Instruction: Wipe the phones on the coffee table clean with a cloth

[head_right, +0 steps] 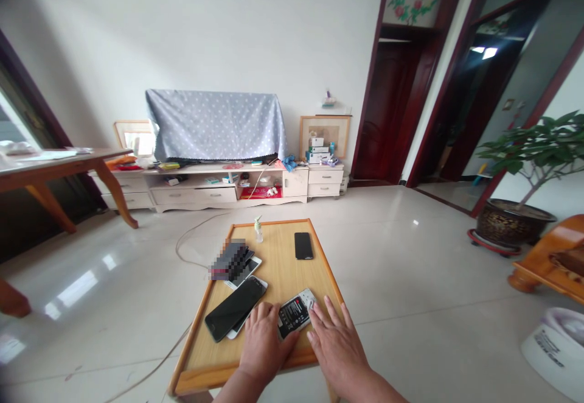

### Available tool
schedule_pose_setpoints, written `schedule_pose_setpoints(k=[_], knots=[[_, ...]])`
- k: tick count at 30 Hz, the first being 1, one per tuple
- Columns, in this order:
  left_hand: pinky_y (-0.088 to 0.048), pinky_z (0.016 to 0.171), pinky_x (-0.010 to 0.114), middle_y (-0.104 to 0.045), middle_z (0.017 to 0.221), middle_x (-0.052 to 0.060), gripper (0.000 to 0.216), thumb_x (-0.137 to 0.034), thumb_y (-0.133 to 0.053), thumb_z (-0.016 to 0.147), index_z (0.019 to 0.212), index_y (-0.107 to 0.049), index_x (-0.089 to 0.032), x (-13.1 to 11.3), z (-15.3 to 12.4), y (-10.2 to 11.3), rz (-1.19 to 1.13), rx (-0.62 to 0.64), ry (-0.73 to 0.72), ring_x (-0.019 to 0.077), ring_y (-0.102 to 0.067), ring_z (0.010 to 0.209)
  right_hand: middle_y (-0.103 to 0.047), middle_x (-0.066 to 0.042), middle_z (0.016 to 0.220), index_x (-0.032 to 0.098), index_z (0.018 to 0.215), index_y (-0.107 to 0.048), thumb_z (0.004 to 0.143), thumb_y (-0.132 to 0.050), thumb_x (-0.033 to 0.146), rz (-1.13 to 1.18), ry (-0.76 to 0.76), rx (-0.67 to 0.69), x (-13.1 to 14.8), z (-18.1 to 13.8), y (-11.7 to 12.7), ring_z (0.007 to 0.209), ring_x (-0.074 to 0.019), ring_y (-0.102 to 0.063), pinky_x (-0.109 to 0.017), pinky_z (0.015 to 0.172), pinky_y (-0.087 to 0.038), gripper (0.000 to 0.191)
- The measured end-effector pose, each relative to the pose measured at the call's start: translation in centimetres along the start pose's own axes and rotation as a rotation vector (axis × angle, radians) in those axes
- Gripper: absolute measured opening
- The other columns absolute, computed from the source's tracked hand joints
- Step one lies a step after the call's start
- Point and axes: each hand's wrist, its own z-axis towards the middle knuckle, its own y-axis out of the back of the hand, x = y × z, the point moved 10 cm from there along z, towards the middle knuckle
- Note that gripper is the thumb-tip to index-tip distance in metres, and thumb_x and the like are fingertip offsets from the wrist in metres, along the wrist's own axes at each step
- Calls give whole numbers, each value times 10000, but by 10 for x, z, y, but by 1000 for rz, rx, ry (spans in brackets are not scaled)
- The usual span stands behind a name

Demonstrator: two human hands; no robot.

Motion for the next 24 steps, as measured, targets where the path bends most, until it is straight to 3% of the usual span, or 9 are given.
schedule_pose_setpoints(k=[9, 16, 18, 24], knots=[[-344, 994, 434, -605, 1218, 110, 540, -600, -629, 823, 1233, -640, -248, 0, 0, 2, 6, 12, 15, 338, -507, 1171, -325, 3, 1672, 242, 1606, -365, 1073, -186, 524, -8, 46, 14, 29, 48, 12, 1599, -296, -81, -568, 1278, -36, 629], [-353, 984, 455, -606, 1209, 110, 577, -604, -637, 817, 1274, -624, -251, 2, 0, 1, 40, -15, -5, 347, -513, 1152, -324, 37, 1669, 286, 1607, -353, 1072, -181, 573, -11, 57, 17, 8, 3, -1, 1598, -260, -108, -544, 1287, -5, 631], [-356, 986, 454, -608, 1198, 107, 584, -610, -639, 815, 1271, -623, -245, 1, 0, 0, 37, -13, -14, 344, -515, 1141, -319, 32, 1671, 281, 1608, -351, 1071, -182, 575, -19, 51, 17, 7, 3, -2, 1598, -264, -100, -545, 1287, -7, 635], [-358, 1002, 439, -612, 1193, 101, 545, -583, -635, 823, 1255, -629, -250, -3, -1, 1, 38, 0, -14, 330, -520, 1142, -359, -16, 1661, 217, 1596, -387, 1078, -175, 514, -8, 50, 17, 28, 50, 14, 1596, -285, -112, -555, 1282, -33, 633]])
